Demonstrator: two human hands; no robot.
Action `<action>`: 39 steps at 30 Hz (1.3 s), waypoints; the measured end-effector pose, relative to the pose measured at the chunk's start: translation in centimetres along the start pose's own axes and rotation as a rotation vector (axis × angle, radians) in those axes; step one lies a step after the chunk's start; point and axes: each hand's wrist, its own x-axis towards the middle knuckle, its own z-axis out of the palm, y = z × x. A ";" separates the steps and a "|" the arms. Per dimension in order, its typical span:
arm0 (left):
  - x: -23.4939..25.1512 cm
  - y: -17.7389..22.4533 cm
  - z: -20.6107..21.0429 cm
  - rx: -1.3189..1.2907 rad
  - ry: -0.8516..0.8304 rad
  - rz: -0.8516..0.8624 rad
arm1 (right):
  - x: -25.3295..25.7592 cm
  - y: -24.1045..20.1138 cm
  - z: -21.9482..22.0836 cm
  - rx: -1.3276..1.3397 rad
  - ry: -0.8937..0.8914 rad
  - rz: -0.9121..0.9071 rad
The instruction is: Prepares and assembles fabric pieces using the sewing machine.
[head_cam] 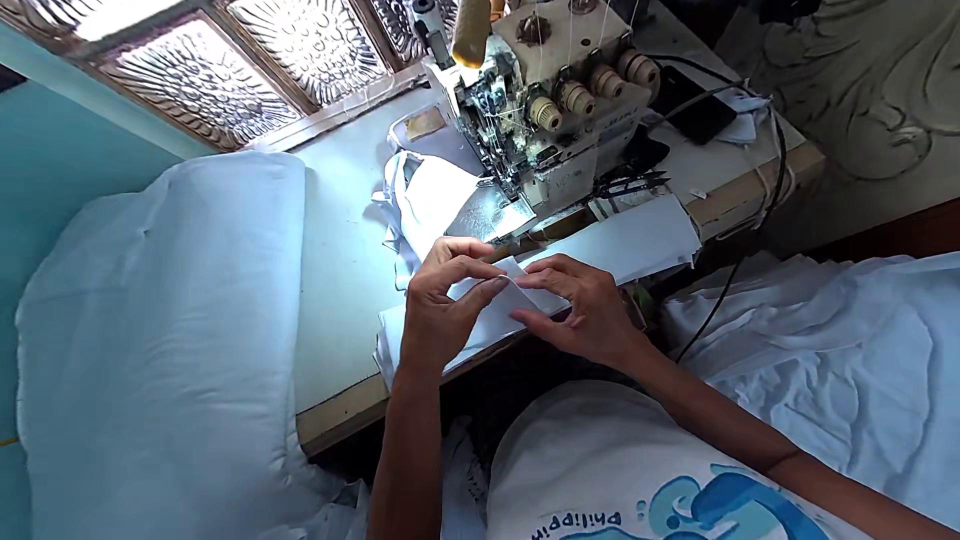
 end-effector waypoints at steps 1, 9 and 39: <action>0.1 -0.1 -0.4 -0.040 -0.034 -0.009 | 0.0 -0.2 0.4 0.004 0.020 -0.013; -0.3 -0.7 -1.7 -0.412 -0.066 -0.122 | 0.6 -1.1 1.2 0.098 0.009 -0.038; 8.2 -3.1 3.8 0.803 0.239 0.006 | 4.4 1.5 0.9 -0.212 0.090 0.161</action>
